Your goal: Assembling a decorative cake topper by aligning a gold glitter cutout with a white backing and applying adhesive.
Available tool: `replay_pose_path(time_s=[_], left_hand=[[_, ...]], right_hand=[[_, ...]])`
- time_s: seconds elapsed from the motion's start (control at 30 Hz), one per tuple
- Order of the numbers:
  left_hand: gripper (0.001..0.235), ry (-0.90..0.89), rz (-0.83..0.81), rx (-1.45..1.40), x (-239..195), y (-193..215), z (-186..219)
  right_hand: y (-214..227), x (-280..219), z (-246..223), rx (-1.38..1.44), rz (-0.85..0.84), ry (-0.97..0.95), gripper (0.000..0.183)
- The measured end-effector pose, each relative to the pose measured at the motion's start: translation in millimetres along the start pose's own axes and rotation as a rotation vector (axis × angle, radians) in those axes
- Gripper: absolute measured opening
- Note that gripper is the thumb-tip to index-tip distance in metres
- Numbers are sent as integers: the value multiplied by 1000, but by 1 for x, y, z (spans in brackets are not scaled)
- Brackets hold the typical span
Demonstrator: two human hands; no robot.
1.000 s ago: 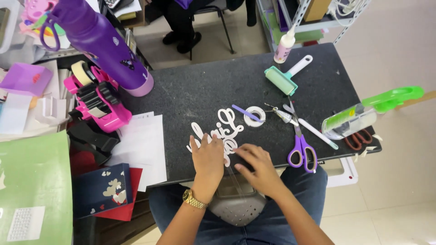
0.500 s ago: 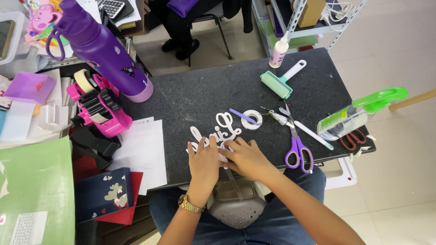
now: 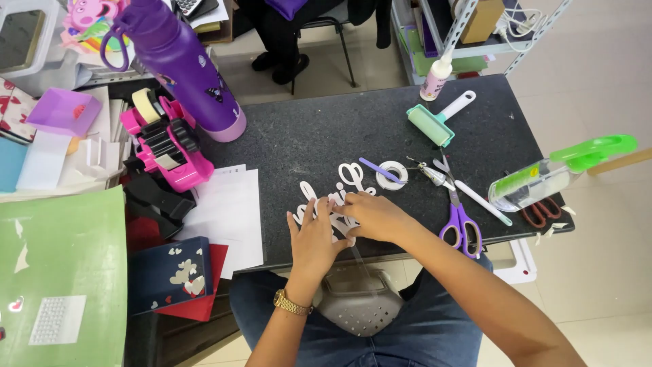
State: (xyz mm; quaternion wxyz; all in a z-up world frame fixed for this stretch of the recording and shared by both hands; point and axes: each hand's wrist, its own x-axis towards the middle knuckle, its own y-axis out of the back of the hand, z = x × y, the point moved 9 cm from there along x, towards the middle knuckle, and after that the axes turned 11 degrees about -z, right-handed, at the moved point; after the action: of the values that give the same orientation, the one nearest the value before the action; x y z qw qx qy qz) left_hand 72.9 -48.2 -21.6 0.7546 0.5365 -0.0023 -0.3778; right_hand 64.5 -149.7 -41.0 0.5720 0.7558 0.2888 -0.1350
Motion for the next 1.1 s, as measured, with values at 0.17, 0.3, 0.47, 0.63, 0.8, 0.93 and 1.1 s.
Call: replay_pose_path(time_s=[0.17,0.3,0.47,0.63,0.8,0.93,1.1], left_hand=[[94,-26,-51,-119,-9,11,7],[97,-29,-69,-160,-12,14,6],[100,-82,-50,-234,-12,15,7],[100,-76,14,-249,-18,16,-1],[85,-27,41,-219,-20,16,-6],[81,-24,21,-152,-14,12,-8],[89,-16,-20,-149,-12,10,-9]], right_hand=[[4,2,-2,-106,-29,-75,66],[6,1,-6,-157,-40,-132,67],[23,-8,-16,-184,-48,-228,63],[22,-8,-15,-176,-55,-271,62],[21,-6,-15,-178,-55,-288,62],[24,-7,-18,-166,-50,-285,56],[18,-6,-10,-123,-64,-293,55]])
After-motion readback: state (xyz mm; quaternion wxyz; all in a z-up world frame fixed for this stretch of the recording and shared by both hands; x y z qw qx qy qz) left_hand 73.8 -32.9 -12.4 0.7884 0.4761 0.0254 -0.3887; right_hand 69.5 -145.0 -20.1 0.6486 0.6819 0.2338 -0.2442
